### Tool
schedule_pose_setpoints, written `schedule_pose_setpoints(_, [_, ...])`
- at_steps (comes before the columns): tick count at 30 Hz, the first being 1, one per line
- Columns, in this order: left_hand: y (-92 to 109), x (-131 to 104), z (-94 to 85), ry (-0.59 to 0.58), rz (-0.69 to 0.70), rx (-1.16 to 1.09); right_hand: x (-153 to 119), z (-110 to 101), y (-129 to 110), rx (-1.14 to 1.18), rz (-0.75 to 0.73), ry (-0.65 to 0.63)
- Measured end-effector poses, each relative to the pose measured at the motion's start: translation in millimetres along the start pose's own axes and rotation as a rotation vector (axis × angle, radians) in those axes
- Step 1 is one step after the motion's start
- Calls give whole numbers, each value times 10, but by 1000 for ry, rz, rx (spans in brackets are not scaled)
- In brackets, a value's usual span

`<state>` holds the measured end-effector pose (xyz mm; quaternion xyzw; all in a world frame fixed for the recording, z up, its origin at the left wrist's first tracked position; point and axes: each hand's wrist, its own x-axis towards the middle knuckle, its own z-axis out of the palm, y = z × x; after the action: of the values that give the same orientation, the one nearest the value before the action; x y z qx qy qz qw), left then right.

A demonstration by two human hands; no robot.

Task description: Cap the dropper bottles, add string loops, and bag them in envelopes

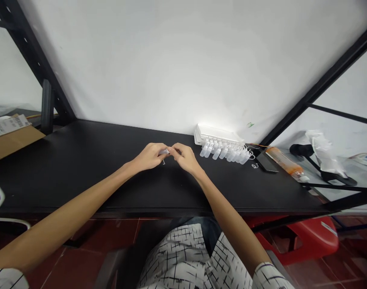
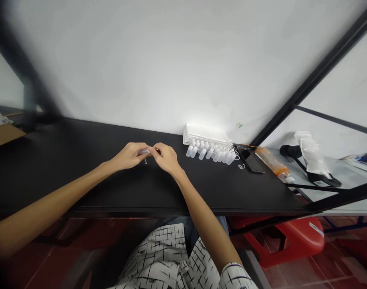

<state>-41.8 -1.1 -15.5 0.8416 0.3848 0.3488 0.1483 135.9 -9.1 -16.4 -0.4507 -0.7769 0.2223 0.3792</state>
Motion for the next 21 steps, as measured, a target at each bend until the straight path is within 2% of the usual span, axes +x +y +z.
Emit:
schedule_pose_setpoints(6, [-18,19,2,84,-237,-346,52,28,47,415,116,121])
schedule_pose_setpoints(9, [-46,29,21,223,-270,-433,46,36,31,582,154,50])
schedule_pose_setpoints(12, [-50,38,34,323,-269,-428,42,66,3,711,135,-27])
schedule_pose_setpoints(21, [67,16,25,245,-241,-311,54,81,-38,765,79,102])
